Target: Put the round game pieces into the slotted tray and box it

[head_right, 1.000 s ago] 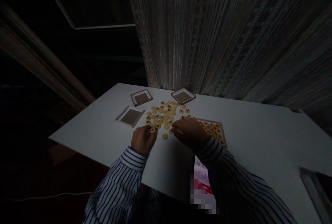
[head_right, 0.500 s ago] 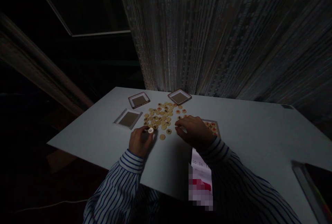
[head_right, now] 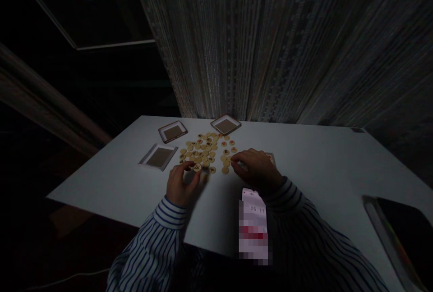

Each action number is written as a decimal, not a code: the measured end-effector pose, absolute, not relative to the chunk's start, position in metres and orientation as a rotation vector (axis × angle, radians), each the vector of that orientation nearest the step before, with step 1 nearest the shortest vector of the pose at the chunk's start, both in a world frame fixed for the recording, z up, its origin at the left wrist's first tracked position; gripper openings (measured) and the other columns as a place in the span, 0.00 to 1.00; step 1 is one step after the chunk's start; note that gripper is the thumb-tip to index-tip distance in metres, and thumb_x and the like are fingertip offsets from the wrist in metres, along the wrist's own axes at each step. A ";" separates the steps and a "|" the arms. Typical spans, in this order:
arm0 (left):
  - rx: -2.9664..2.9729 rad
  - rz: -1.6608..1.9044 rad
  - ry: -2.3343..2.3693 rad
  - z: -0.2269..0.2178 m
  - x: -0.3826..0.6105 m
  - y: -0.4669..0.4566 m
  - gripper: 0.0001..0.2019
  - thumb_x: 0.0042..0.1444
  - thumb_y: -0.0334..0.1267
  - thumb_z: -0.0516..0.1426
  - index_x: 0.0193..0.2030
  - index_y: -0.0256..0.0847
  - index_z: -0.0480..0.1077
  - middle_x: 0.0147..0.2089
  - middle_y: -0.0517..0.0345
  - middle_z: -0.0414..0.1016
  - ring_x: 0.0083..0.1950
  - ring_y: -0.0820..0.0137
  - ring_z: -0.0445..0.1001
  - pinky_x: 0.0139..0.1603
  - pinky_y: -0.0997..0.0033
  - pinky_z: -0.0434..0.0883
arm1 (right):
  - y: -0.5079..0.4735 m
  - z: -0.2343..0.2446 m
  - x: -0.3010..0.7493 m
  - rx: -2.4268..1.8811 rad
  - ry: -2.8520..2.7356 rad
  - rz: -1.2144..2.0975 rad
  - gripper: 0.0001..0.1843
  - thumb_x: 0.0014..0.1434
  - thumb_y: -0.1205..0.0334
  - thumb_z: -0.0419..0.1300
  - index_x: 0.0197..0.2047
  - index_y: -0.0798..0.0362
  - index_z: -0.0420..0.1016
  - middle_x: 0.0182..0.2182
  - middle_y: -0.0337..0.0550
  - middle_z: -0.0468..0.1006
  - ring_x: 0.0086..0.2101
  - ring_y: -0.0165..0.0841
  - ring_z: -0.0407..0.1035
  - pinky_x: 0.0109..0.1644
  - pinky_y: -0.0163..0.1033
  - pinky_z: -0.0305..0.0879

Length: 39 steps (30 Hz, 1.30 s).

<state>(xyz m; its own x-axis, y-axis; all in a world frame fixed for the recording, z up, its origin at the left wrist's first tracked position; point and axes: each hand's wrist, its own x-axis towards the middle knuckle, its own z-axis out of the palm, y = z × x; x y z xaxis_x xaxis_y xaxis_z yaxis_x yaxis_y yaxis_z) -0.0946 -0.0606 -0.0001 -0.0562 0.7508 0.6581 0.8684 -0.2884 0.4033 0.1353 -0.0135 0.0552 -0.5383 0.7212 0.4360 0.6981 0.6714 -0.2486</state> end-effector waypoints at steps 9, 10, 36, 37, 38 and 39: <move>-2.130 -1.347 -1.640 0.005 -0.073 -0.056 0.11 0.53 0.39 0.55 0.43 0.38 0.66 0.36 0.53 0.74 0.38 0.67 0.71 0.40 0.66 0.67 | -0.014 0.051 0.151 -1.185 -2.334 0.094 0.10 0.55 0.60 0.53 0.36 0.52 0.74 0.33 0.44 0.79 0.34 0.35 0.70 0.37 0.39 0.61; -2.139 -1.356 -1.626 0.006 -0.071 -0.055 0.12 0.53 0.39 0.55 0.43 0.38 0.65 0.36 0.53 0.74 0.38 0.67 0.71 0.40 0.66 0.67 | -0.014 0.051 0.153 -1.182 -2.327 0.101 0.10 0.55 0.60 0.53 0.36 0.52 0.74 0.32 0.44 0.79 0.34 0.35 0.70 0.37 0.39 0.61; -2.354 -1.359 -1.599 0.009 -0.022 -0.034 0.12 0.51 0.35 0.57 0.44 0.38 0.66 0.36 0.53 0.74 0.39 0.66 0.71 0.41 0.64 0.68 | -0.007 0.031 0.173 -1.087 -2.072 0.064 0.10 0.56 0.61 0.53 0.31 0.53 0.75 0.28 0.45 0.79 0.29 0.33 0.72 0.32 0.37 0.66; -2.360 -1.352 -1.604 0.009 -0.021 -0.033 0.12 0.51 0.35 0.57 0.44 0.38 0.66 0.37 0.52 0.74 0.40 0.66 0.71 0.41 0.64 0.68 | -0.006 0.029 0.173 -1.084 -2.063 0.068 0.10 0.56 0.60 0.53 0.31 0.53 0.75 0.28 0.45 0.79 0.29 0.33 0.72 0.32 0.38 0.67; -2.371 -1.344 -1.605 0.008 -0.019 -0.032 0.12 0.51 0.34 0.57 0.44 0.38 0.66 0.37 0.52 0.74 0.40 0.66 0.71 0.41 0.64 0.68 | -0.005 0.027 0.173 -1.087 -2.052 0.070 0.10 0.55 0.60 0.53 0.32 0.53 0.75 0.29 0.45 0.79 0.29 0.33 0.72 0.32 0.38 0.67; -2.381 -1.339 -1.603 0.008 -0.018 -0.031 0.12 0.51 0.34 0.57 0.44 0.38 0.65 0.37 0.52 0.74 0.40 0.65 0.71 0.41 0.64 0.68 | -0.004 0.024 0.173 -1.094 -2.039 0.072 0.10 0.55 0.59 0.53 0.32 0.53 0.75 0.29 0.45 0.79 0.29 0.34 0.72 0.33 0.38 0.67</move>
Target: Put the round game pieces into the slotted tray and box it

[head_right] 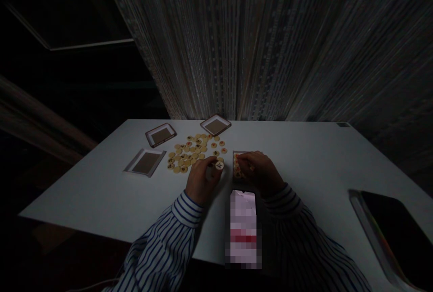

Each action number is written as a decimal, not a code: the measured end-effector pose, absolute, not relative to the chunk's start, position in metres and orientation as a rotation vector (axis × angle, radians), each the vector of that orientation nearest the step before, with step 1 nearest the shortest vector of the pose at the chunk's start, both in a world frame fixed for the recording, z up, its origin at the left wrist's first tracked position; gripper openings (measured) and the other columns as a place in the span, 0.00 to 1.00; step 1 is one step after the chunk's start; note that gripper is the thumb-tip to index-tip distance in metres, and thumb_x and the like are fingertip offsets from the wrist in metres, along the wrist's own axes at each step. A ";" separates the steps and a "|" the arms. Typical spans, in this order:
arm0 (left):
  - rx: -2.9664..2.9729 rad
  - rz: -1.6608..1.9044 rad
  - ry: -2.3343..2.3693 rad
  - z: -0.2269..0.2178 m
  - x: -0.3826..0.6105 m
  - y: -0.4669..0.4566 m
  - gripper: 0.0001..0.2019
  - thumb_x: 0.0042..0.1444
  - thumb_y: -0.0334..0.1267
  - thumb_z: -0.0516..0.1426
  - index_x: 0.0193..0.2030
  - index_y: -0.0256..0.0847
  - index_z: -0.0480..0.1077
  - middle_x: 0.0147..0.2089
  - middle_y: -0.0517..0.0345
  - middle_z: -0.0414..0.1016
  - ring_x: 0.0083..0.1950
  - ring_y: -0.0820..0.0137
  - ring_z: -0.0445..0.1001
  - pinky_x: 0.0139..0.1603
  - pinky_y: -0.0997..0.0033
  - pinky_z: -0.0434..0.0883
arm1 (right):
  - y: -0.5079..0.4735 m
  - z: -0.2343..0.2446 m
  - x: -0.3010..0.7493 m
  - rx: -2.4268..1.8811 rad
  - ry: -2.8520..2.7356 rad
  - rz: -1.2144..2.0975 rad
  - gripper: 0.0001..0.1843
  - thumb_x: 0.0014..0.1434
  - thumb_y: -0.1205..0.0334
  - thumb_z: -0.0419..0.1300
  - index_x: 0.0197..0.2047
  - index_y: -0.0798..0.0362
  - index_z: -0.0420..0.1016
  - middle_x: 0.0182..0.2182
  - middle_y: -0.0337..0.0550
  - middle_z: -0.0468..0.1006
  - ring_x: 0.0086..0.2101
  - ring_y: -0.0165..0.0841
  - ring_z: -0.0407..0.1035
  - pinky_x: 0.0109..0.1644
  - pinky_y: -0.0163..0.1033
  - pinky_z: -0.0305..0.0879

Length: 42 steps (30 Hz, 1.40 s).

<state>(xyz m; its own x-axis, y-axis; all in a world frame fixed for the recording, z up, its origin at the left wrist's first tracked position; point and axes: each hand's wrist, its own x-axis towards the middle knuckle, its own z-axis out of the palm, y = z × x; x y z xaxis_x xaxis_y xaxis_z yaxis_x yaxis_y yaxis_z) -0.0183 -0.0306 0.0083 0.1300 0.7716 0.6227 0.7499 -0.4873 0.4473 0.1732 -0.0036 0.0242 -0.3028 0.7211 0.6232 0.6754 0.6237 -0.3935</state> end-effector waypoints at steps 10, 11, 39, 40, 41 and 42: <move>2.319 1.214 1.566 0.010 -0.008 -0.020 0.16 0.51 0.34 0.57 0.47 0.37 0.65 0.40 0.51 0.75 0.43 0.64 0.71 0.44 0.62 0.68 | -0.002 0.018 0.176 -1.144 -1.972 0.132 0.10 0.55 0.59 0.53 0.32 0.53 0.74 0.29 0.45 0.79 0.31 0.34 0.71 0.34 0.39 0.67; 2.315 1.202 1.568 0.010 -0.008 -0.018 0.16 0.51 0.34 0.57 0.47 0.37 0.65 0.40 0.51 0.75 0.43 0.64 0.71 0.44 0.61 0.67 | -0.001 0.019 0.177 -1.154 -1.967 0.139 0.10 0.55 0.59 0.53 0.31 0.53 0.74 0.29 0.44 0.79 0.31 0.34 0.71 0.33 0.39 0.67; 2.280 1.240 1.471 -0.017 0.009 0.001 0.15 0.48 0.31 0.58 0.45 0.39 0.66 0.39 0.53 0.74 0.40 0.66 0.71 0.42 0.65 0.68 | 0.001 0.001 0.177 -1.247 -1.835 0.278 0.12 0.55 0.58 0.54 0.37 0.52 0.76 0.33 0.47 0.79 0.34 0.36 0.73 0.37 0.43 0.71; 2.282 1.237 1.453 -0.017 0.009 0.001 0.15 0.48 0.31 0.58 0.45 0.39 0.66 0.38 0.53 0.74 0.40 0.66 0.71 0.42 0.65 0.68 | 0.001 0.002 0.176 -1.235 -1.844 0.312 0.12 0.55 0.58 0.54 0.38 0.52 0.76 0.34 0.47 0.79 0.35 0.36 0.73 0.38 0.44 0.71; 2.287 1.241 1.433 -0.016 0.009 0.001 0.15 0.48 0.30 0.58 0.45 0.39 0.66 0.38 0.53 0.74 0.39 0.67 0.71 0.41 0.65 0.68 | 0.001 0.002 0.175 -1.222 -1.848 0.345 0.12 0.56 0.58 0.54 0.39 0.52 0.76 0.35 0.47 0.79 0.35 0.36 0.73 0.39 0.44 0.71; 2.294 1.245 1.411 -0.016 0.009 0.000 0.15 0.48 0.30 0.58 0.45 0.38 0.66 0.38 0.53 0.74 0.39 0.67 0.71 0.41 0.65 0.68 | 0.001 0.002 0.174 -1.211 -1.850 0.375 0.12 0.56 0.58 0.54 0.39 0.51 0.76 0.35 0.47 0.79 0.35 0.37 0.73 0.38 0.45 0.71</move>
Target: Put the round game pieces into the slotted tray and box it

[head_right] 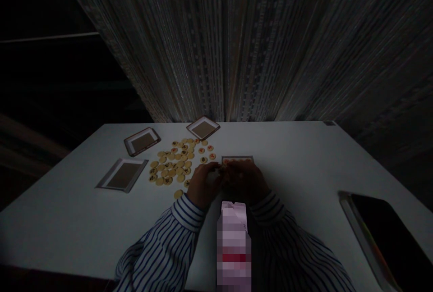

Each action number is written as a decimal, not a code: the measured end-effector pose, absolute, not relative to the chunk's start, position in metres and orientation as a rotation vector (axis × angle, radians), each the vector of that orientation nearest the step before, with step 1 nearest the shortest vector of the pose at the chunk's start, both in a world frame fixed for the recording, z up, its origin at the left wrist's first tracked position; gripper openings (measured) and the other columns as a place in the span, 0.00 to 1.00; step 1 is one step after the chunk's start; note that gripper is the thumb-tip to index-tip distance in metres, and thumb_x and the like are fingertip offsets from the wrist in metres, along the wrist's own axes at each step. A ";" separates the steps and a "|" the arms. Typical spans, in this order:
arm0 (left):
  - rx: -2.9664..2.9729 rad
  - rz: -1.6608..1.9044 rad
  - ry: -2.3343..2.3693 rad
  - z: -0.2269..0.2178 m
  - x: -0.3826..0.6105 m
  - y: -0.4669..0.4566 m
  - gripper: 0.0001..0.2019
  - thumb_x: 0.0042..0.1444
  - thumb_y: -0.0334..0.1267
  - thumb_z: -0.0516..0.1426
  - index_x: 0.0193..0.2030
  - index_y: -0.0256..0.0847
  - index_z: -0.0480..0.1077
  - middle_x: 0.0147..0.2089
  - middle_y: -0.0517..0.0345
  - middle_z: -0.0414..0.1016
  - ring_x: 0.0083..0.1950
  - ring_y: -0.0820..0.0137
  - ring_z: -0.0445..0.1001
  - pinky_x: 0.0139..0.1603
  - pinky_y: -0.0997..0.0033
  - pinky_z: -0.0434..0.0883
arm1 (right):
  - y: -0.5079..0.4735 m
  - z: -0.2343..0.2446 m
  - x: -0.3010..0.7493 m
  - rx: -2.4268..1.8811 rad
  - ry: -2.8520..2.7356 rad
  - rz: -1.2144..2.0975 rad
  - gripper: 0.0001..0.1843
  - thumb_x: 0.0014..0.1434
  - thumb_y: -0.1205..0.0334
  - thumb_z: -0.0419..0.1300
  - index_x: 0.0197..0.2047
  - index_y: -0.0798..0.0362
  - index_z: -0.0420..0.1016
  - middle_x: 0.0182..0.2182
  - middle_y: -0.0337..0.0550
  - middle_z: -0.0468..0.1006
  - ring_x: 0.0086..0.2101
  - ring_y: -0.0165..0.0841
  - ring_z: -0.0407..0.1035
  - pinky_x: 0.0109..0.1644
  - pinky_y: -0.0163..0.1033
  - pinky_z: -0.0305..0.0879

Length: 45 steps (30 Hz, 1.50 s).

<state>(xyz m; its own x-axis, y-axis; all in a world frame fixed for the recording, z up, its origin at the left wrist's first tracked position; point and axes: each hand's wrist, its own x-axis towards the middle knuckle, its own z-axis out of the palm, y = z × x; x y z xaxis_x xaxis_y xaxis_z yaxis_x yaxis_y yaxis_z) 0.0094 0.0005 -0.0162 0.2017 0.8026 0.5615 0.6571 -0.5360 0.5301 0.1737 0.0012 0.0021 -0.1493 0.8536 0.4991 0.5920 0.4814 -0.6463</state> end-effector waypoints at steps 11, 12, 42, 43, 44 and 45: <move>2.231 1.294 1.277 -0.017 0.010 -0.002 0.15 0.49 0.31 0.58 0.45 0.38 0.67 0.39 0.52 0.73 0.41 0.67 0.70 0.41 0.65 0.69 | -0.002 0.011 0.166 -1.224 -1.785 0.651 0.11 0.55 0.57 0.55 0.34 0.50 0.78 0.29 0.41 0.80 0.30 0.34 0.74 0.31 0.38 0.72; 2.190 1.294 1.286 -0.016 0.010 -0.003 0.15 0.48 0.31 0.58 0.45 0.39 0.67 0.39 0.53 0.73 0.41 0.67 0.71 0.41 0.65 0.69 | -0.002 0.011 0.165 -1.238 -1.758 0.659 0.11 0.54 0.57 0.56 0.33 0.51 0.78 0.29 0.42 0.80 0.30 0.34 0.75 0.31 0.38 0.72; 1.341 1.216 1.222 -0.005 0.009 0.002 0.09 0.46 0.37 0.58 0.33 0.39 0.77 0.30 0.55 0.79 0.30 0.70 0.76 0.31 0.73 0.73 | -0.003 0.011 0.170 -1.136 -1.944 0.576 0.11 0.54 0.62 0.56 0.41 0.49 0.76 0.34 0.41 0.80 0.33 0.33 0.74 0.37 0.39 0.71; 1.345 1.213 1.214 -0.005 0.009 0.002 0.08 0.46 0.37 0.58 0.33 0.40 0.77 0.30 0.55 0.79 0.30 0.70 0.76 0.31 0.73 0.73 | -0.001 0.012 0.172 -1.126 -1.982 0.570 0.12 0.54 0.61 0.56 0.41 0.49 0.76 0.34 0.41 0.80 0.33 0.33 0.74 0.37 0.39 0.71; 1.345 1.211 1.205 -0.005 0.009 0.001 0.08 0.46 0.36 0.58 0.33 0.40 0.77 0.30 0.56 0.79 0.30 0.70 0.76 0.31 0.72 0.74 | 0.001 0.014 0.174 -1.103 -2.028 0.559 0.12 0.54 0.61 0.56 0.42 0.48 0.75 0.35 0.41 0.80 0.34 0.32 0.73 0.37 0.39 0.71; 1.343 1.213 1.197 -0.005 0.009 0.002 0.07 0.46 0.35 0.58 0.33 0.41 0.77 0.30 0.56 0.79 0.30 0.70 0.76 0.31 0.72 0.74 | 0.004 0.017 0.176 -1.069 -2.087 0.541 0.13 0.54 0.61 0.56 0.43 0.48 0.75 0.35 0.41 0.79 0.34 0.32 0.73 0.37 0.39 0.70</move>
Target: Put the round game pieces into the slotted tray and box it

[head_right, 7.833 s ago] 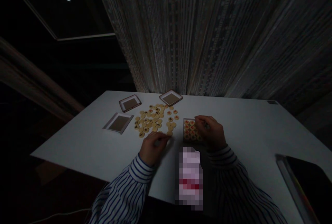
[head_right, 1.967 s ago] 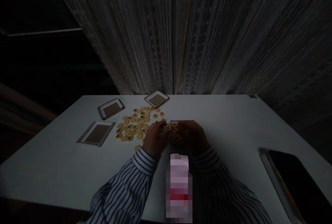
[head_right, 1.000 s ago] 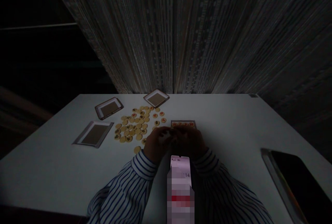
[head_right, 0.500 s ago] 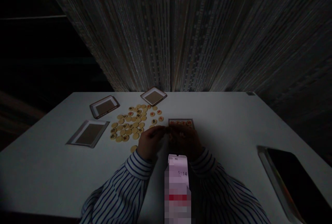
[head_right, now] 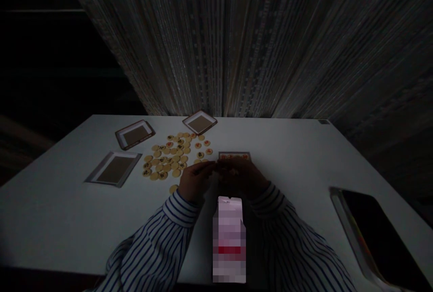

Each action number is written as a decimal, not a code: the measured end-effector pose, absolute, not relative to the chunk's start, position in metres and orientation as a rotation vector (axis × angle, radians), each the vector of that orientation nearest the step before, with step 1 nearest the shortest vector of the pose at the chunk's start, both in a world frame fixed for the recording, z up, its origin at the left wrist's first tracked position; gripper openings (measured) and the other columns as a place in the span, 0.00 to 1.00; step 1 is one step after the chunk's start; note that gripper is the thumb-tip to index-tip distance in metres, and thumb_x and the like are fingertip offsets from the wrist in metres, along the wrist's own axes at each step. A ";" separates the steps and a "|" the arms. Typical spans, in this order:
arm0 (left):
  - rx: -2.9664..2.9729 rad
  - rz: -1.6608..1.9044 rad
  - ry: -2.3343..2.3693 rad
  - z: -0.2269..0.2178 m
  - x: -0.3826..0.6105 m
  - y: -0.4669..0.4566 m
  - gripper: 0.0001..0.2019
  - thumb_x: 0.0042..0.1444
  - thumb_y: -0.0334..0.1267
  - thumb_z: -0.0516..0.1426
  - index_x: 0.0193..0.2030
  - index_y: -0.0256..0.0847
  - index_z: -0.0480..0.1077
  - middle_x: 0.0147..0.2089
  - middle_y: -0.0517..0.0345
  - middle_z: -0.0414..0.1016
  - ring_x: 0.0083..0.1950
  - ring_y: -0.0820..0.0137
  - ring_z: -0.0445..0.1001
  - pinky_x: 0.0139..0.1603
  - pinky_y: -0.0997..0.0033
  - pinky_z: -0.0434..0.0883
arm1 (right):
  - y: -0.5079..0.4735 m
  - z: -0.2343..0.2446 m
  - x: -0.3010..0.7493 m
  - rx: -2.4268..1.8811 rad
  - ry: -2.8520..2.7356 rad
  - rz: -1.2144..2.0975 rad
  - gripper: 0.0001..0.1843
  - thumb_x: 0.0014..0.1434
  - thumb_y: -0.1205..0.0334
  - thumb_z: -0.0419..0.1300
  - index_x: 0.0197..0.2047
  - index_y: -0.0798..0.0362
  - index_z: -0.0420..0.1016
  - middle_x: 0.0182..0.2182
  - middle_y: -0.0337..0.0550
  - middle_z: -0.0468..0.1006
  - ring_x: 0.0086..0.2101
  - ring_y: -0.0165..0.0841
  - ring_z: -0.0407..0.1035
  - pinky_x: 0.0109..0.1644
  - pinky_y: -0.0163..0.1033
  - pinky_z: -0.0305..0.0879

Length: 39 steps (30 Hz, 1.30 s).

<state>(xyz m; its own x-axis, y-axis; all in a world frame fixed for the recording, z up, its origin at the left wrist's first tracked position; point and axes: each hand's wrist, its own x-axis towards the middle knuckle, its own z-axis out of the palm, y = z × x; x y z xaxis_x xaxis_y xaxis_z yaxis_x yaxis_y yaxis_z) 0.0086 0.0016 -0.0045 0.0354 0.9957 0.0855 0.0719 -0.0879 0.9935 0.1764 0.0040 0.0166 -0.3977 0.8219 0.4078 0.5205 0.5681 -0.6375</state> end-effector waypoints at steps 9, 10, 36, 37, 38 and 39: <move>1.293 1.221 1.219 -0.006 0.009 0.003 0.07 0.48 0.35 0.58 0.33 0.39 0.76 0.31 0.55 0.79 0.32 0.69 0.76 0.34 0.71 0.74 | 0.021 0.050 0.174 -0.990 -2.571 0.124 0.11 0.53 0.61 0.57 0.39 0.49 0.77 0.28 0.42 0.79 0.27 0.31 0.70 0.28 0.35 0.62; 1.292 1.227 1.223 -0.006 0.009 0.003 0.06 0.48 0.34 0.58 0.33 0.40 0.76 0.31 0.55 0.79 0.32 0.69 0.76 0.34 0.71 0.74 | 0.021 0.051 0.173 -0.991 -2.589 0.099 0.11 0.52 0.61 0.57 0.39 0.50 0.77 0.28 0.42 0.79 0.27 0.31 0.70 0.28 0.35 0.62; 1.205 1.221 1.322 -0.005 0.009 0.004 0.11 0.48 0.33 0.56 0.38 0.34 0.73 0.32 0.51 0.79 0.32 0.70 0.76 0.34 0.71 0.72 | 0.033 0.047 0.177 -1.444 -2.886 0.177 0.13 0.54 0.56 0.56 0.39 0.50 0.76 0.33 0.46 0.79 0.32 0.34 0.72 0.31 0.35 0.59; 1.205 1.222 1.327 -0.004 0.009 0.004 0.11 0.48 0.32 0.56 0.38 0.34 0.73 0.32 0.51 0.79 0.32 0.70 0.76 0.34 0.71 0.72 | 0.033 0.046 0.177 -1.443 -2.900 0.165 0.12 0.55 0.56 0.55 0.39 0.50 0.76 0.34 0.46 0.79 0.32 0.34 0.72 0.31 0.35 0.59; 1.207 1.221 1.333 -0.004 0.009 0.003 0.11 0.48 0.32 0.55 0.38 0.34 0.73 0.32 0.51 0.79 0.32 0.70 0.76 0.34 0.71 0.72 | 0.034 0.045 0.177 -1.438 -2.911 0.154 0.13 0.55 0.56 0.54 0.38 0.50 0.76 0.34 0.46 0.79 0.32 0.34 0.71 0.31 0.35 0.58; 1.210 1.218 1.337 -0.004 0.009 0.003 0.11 0.48 0.32 0.55 0.39 0.33 0.73 0.32 0.50 0.79 0.32 0.70 0.76 0.34 0.72 0.71 | 0.035 0.043 0.177 -1.433 -2.919 0.143 0.13 0.56 0.56 0.54 0.38 0.50 0.76 0.34 0.45 0.78 0.32 0.34 0.71 0.30 0.35 0.57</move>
<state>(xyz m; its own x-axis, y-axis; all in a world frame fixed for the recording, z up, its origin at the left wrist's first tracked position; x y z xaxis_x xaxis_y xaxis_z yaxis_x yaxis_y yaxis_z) 0.0087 0.0034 -0.0036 -0.0840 0.9963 -0.0171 0.0759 0.0235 0.9968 0.1771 0.0346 0.0435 -0.6073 0.7820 -0.1400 0.7920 0.6098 -0.0290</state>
